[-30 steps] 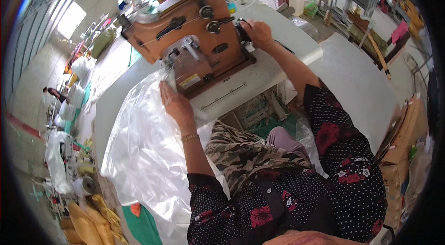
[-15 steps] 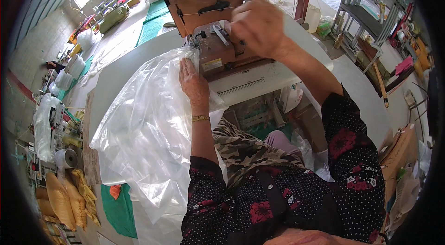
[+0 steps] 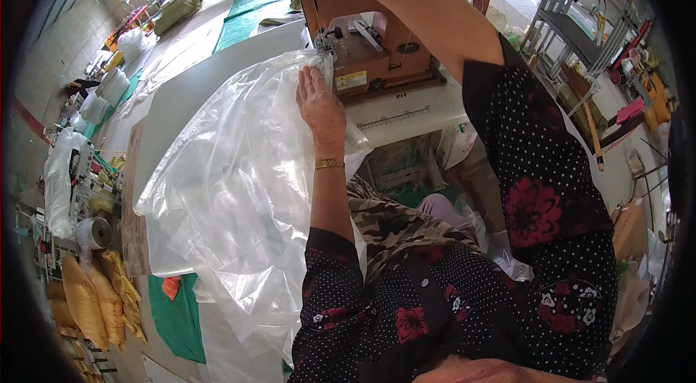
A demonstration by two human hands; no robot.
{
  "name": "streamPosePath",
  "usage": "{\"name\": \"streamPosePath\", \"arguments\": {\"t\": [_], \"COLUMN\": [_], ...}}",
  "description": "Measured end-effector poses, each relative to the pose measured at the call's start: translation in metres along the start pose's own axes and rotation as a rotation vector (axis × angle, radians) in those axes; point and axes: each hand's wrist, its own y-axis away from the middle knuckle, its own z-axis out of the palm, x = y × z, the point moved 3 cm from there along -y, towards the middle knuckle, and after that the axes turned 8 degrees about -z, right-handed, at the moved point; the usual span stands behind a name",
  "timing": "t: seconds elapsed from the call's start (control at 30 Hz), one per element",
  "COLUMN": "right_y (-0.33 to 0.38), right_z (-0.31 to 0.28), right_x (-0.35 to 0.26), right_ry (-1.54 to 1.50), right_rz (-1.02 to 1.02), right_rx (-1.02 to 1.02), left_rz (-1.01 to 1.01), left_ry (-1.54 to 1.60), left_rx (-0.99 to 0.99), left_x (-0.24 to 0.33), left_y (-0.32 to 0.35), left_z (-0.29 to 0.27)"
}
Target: Operating a heat-sealing sewing machine to seal the edges of large transparent plastic sheets into bags.
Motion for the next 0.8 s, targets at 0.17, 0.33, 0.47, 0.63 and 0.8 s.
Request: {"name": "streamPosePath", "arguments": {"t": [0.17,0.33,0.47,0.63,0.8], "right_y": [-0.024,-0.065,-0.048,-0.011,0.005], "right_z": [0.036,0.023,0.036,0.038,0.028], "right_x": [0.036,-0.015,0.033,0.023,0.026], "right_ry": [0.017,0.266,0.297,-0.011,-0.024], "right_rz": [0.201,0.668,0.816,0.249,0.19], "right_rx": [-0.082,-0.942,-0.78,0.149,0.275], "left_rz": [0.018,-0.026,0.018,0.002,0.037], "left_ry": [0.022,-0.054,-0.009,-0.015,-0.025], "left_rx": [-0.017,0.007,0.0,0.015,0.026], "left_x": [0.013,-0.012,0.014,0.002,0.011], "left_y": [-0.004,0.006,-0.004,0.001,-0.003], "left_z": [0.001,-0.002,0.004,-0.002,-0.002]}}
